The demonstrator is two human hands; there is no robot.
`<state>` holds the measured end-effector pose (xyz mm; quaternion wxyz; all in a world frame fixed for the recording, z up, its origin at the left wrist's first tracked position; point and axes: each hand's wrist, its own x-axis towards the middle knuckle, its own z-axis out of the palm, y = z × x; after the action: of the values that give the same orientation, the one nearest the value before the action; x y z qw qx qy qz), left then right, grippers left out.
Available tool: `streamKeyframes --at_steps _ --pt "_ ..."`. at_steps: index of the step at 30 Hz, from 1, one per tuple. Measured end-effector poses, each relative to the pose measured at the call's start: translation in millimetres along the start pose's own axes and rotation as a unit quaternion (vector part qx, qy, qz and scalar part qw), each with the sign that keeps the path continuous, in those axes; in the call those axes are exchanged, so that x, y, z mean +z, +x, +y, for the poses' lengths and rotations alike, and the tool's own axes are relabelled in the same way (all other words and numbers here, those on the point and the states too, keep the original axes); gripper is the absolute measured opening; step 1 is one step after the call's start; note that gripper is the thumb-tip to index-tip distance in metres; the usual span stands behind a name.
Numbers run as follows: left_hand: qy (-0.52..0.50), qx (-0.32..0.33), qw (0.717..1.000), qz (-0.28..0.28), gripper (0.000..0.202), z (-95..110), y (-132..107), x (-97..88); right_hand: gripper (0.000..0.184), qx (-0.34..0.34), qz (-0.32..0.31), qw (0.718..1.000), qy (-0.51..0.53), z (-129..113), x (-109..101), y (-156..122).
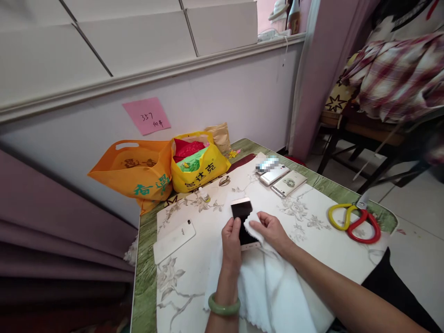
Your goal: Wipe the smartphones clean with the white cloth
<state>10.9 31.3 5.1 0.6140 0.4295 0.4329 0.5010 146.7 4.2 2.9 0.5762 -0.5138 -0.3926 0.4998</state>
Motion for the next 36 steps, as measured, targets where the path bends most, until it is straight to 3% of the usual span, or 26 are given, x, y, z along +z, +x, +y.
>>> streamKeyframes --at_steps 3,5,7,12,14,17,21,23,25,31,33,36 --pt "0.037 -0.031 0.992 -0.119 0.036 5.6 -6.4 5.7 0.043 0.038 0.088 0.99 0.103 -2.0 -3.5 3.7" --pt "0.053 -0.033 0.988 -0.14 0.035 5.1 -7.7 7.5 0.044 0.036 0.123 0.985 0.119 -1.5 -4.6 5.4" --pt "0.057 -0.016 0.992 -0.108 0.035 1.4 -6.3 7.1 0.042 0.014 0.102 0.991 0.088 0.3 -4.3 5.8" --pt "0.03 0.039 0.997 0.051 0.037 -7.5 1.5 2.0 0.038 -0.026 -0.016 0.998 -0.053 5.7 -0.8 2.4" --pt "0.028 0.049 0.995 0.081 0.038 -6.4 2.2 1.0 0.038 -0.028 -0.035 0.997 -0.062 6.7 -0.3 1.1" --pt "0.037 0.03 0.999 0.012 0.036 -0.1 -0.9 1.5 0.039 -0.011 -0.031 0.999 -0.013 6.5 -1.6 0.8" --pt "0.078 -0.01 0.984 -0.159 0.032 7.0 -7.3 4.2 0.04 0.03 0.067 0.991 0.116 5.3 -5.3 2.7" --pt "0.088 -0.012 0.979 -0.183 0.033 6.3 -8.4 5.5 0.04 0.032 0.109 0.985 0.132 4.7 -6.4 3.5" --pt "0.088 -0.002 0.986 -0.145 0.035 2.7 -7.4 5.6 0.039 0.015 0.092 0.991 0.092 3.6 -6.3 3.5" --pt "0.052 0.053 0.996 0.051 0.037 -7.7 0.8 0.8 0.035 -0.015 -0.055 0.993 -0.099 1.0 -2.6 1.0" --pt "0.047 0.055 0.995 0.062 0.036 -6.7 1.6 -0.1 0.036 -0.012 -0.069 0.992 -0.106 2.2 -2.2 0.7" --pt "0.057 0.03 0.998 -0.006 0.034 -1.3 -1.5 1.2 0.039 -0.001 -0.037 0.998 -0.051 5.6 -3.3 1.5"
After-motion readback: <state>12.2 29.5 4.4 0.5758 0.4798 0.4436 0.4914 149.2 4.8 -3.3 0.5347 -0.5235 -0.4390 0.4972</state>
